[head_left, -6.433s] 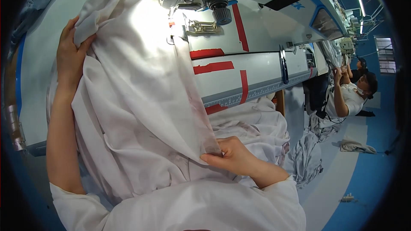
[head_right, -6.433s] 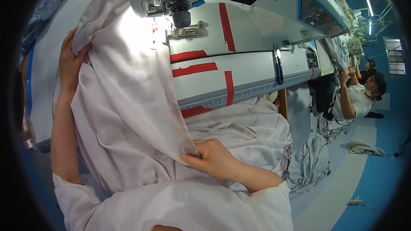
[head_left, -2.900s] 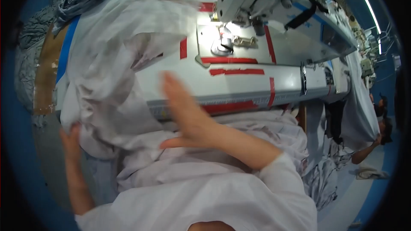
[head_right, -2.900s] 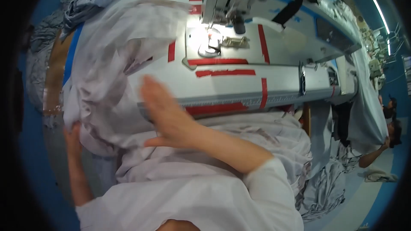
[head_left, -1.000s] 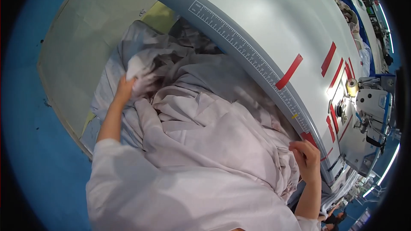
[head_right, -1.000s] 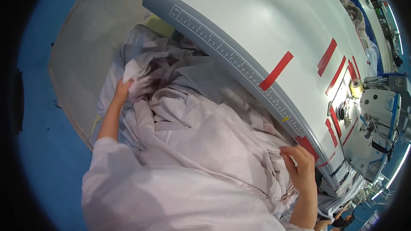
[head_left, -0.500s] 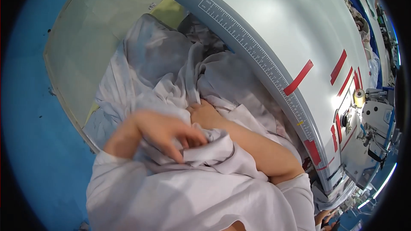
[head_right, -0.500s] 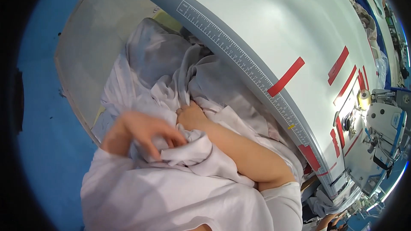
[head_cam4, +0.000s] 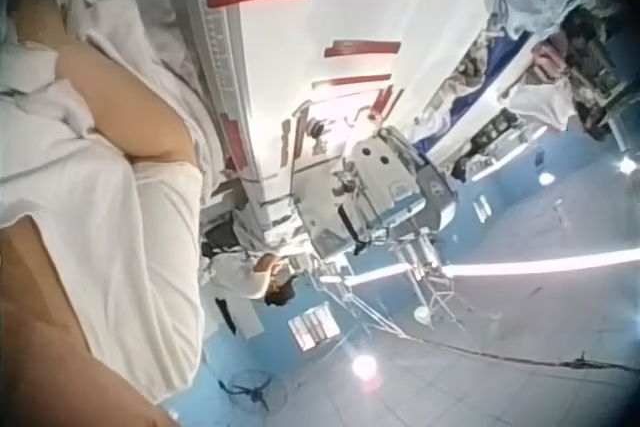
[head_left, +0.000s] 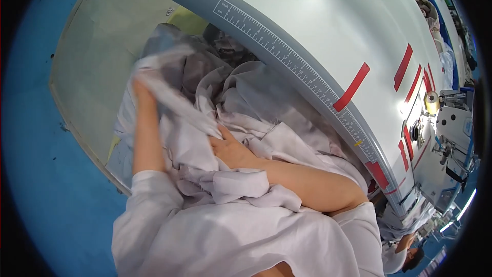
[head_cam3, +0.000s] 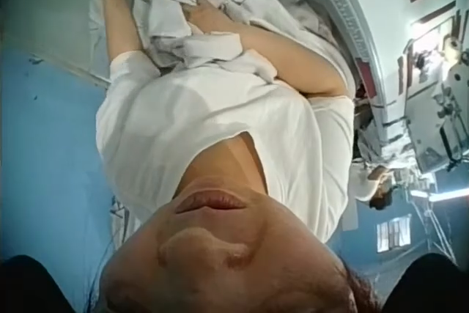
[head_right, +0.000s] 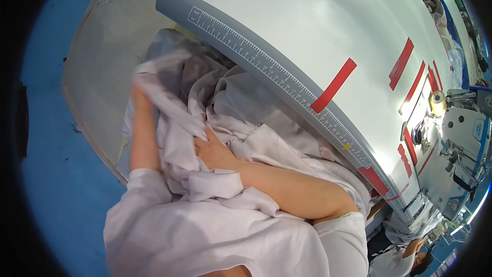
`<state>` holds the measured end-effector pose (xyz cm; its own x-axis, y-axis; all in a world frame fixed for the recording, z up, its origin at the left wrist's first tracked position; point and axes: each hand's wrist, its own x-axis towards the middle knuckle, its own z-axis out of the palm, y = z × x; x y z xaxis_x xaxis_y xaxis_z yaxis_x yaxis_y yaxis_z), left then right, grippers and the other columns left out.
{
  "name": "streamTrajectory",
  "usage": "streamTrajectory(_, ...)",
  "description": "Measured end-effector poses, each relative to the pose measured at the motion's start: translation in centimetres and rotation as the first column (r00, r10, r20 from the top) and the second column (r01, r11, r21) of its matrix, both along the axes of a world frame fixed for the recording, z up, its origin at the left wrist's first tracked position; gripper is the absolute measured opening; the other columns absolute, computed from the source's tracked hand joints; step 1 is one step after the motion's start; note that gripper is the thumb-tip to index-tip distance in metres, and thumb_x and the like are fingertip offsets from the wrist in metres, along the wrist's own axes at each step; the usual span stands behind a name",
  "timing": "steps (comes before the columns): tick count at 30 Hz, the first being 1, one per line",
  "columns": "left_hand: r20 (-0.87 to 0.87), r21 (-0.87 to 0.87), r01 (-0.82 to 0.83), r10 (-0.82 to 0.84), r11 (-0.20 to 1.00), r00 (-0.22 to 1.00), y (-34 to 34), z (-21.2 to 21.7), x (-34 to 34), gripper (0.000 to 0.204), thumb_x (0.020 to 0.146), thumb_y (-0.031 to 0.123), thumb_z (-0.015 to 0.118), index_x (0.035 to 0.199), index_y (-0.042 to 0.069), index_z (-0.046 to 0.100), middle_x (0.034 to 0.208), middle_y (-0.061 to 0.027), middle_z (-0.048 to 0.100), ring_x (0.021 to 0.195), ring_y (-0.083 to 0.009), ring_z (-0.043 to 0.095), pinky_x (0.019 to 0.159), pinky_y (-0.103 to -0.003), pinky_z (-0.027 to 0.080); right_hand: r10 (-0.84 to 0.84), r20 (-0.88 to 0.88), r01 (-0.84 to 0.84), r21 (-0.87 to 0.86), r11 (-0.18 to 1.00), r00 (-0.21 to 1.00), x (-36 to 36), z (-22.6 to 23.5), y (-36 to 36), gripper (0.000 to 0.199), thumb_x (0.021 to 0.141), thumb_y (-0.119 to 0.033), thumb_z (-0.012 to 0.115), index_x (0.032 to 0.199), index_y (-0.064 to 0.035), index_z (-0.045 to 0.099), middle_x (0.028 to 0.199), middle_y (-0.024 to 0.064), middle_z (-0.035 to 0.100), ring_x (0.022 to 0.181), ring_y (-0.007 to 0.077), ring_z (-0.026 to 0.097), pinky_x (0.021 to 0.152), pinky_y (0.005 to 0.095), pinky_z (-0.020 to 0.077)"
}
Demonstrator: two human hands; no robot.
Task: Sewing white fabric pieces using an industrial sewing machine.
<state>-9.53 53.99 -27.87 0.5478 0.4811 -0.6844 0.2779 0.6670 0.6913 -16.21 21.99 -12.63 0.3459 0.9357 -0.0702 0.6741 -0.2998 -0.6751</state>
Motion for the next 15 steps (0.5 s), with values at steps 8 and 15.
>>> streamTrajectory(8, 0.492, 0.731, -0.43, 0.027, 0.53, 0.87, 7.8, 33.0, -8.5, 0.038, 0.09, 0.027, 0.046, 0.113, -0.003, 0.054, 0.111, -0.0172, 0.057, 0.097, -0.0265, 0.059, 0.082, -0.039, 0.052, -0.252, -0.514, 0.502, 0.437, 0.746, 0.82, 2.3, 5.6, 2.3, 0.066, 0.08, -0.029, 0.065, 0.133, -0.0012, 0.039, 0.119, 0.0207, 0.051, 0.117, 0.0365, 0.046, 0.099, 0.0378, 0.0379)
streamTrajectory(15, 0.241, 0.966, -0.258, -0.393, 0.009, 0.888, 5.5, 40.8, -4.2, 0.043, 0.087, 0.034, 0.05, 0.109, -0.002, 0.056, 0.111, -0.0184, 0.057, 0.093, -0.0286, 0.06, 0.081, -0.044, 0.051, 0.317, -0.64, -0.293, 0.148, 0.945, 0.7, 2.6, 7.5, 3.9, 0.036, 0.081, -0.031, 0.062, 0.107, -0.0052, 0.061, 0.097, 0.0162, 0.064, 0.087, 0.0307, 0.061, 0.073, 0.0374, 0.047)
